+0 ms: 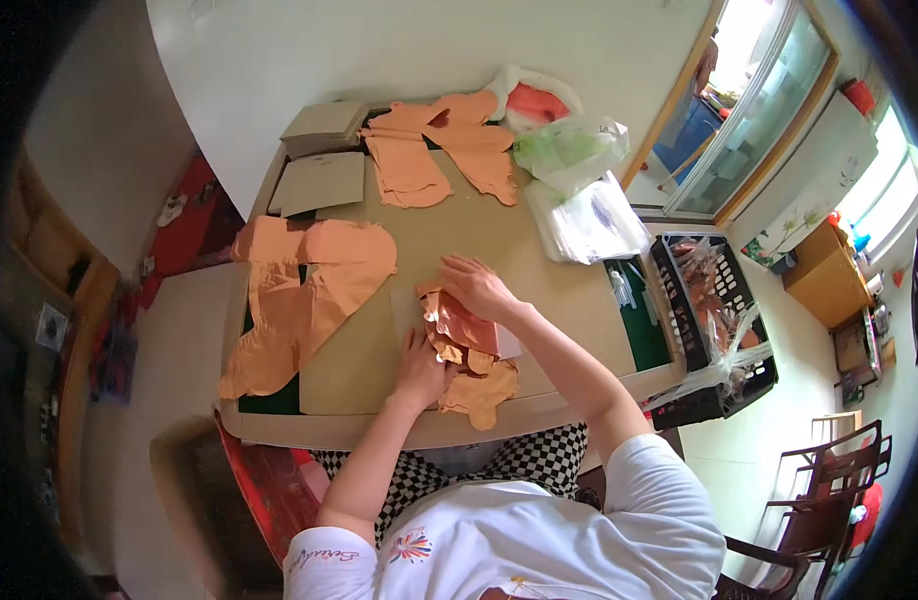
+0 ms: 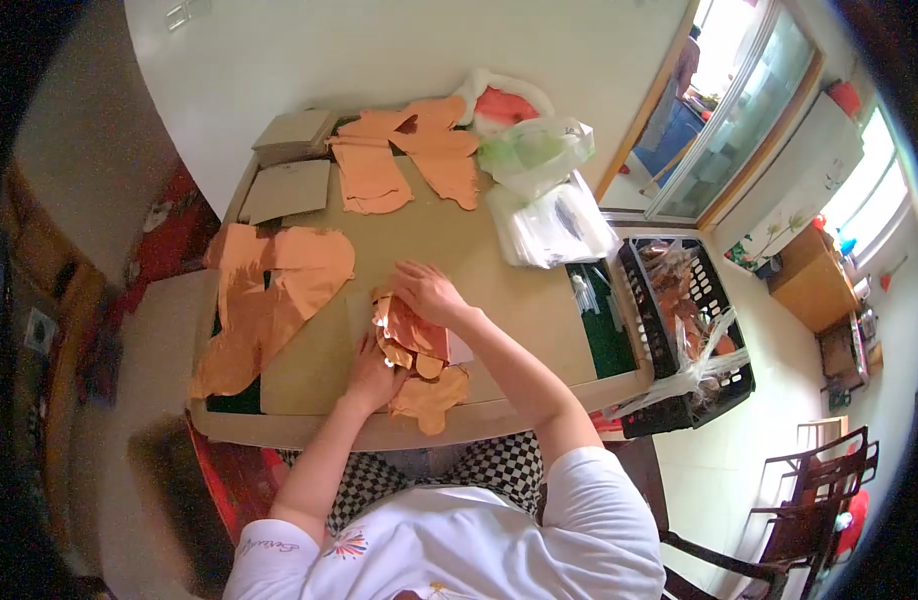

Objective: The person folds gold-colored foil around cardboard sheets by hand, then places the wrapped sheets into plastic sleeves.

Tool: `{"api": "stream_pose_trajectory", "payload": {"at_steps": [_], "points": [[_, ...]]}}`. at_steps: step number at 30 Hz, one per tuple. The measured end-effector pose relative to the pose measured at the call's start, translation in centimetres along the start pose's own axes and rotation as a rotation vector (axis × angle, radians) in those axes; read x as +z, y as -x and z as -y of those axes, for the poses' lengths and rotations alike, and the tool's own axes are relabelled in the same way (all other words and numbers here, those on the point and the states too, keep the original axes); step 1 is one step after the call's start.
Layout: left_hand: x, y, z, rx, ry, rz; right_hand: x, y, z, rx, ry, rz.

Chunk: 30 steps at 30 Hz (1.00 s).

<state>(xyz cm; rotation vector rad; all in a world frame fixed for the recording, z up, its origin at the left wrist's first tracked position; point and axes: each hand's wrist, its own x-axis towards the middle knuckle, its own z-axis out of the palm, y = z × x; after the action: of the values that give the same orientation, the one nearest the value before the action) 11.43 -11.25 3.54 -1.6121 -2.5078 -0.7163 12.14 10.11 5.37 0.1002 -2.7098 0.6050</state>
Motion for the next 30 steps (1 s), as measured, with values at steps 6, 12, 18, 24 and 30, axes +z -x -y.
{"api": "stream_pose_trajectory", "payload": {"at_steps": [6,12,18,24,30], "points": [[0.4,0.0,0.4,-0.024,0.02,0.097,-0.3,2.6,0.1,-0.184,0.132,0.065],[-0.2,-0.1,0.1,-0.02,0.068,0.091,-0.6,2.9,0.5,-0.156,0.094,0.101],[0.7,1.3,2.8,-0.121,0.188,-0.097,-0.9,3.1,0.5,-0.214,0.161,0.041],[-0.7,1.2,2.7,-0.105,0.06,-0.031,-1.2,3.4,0.4,-0.252,0.057,0.004],[-0.8,1.0,4.0,-0.126,0.085,-0.098,-0.3,3.5,-0.2,-0.244,0.096,0.005]]}}
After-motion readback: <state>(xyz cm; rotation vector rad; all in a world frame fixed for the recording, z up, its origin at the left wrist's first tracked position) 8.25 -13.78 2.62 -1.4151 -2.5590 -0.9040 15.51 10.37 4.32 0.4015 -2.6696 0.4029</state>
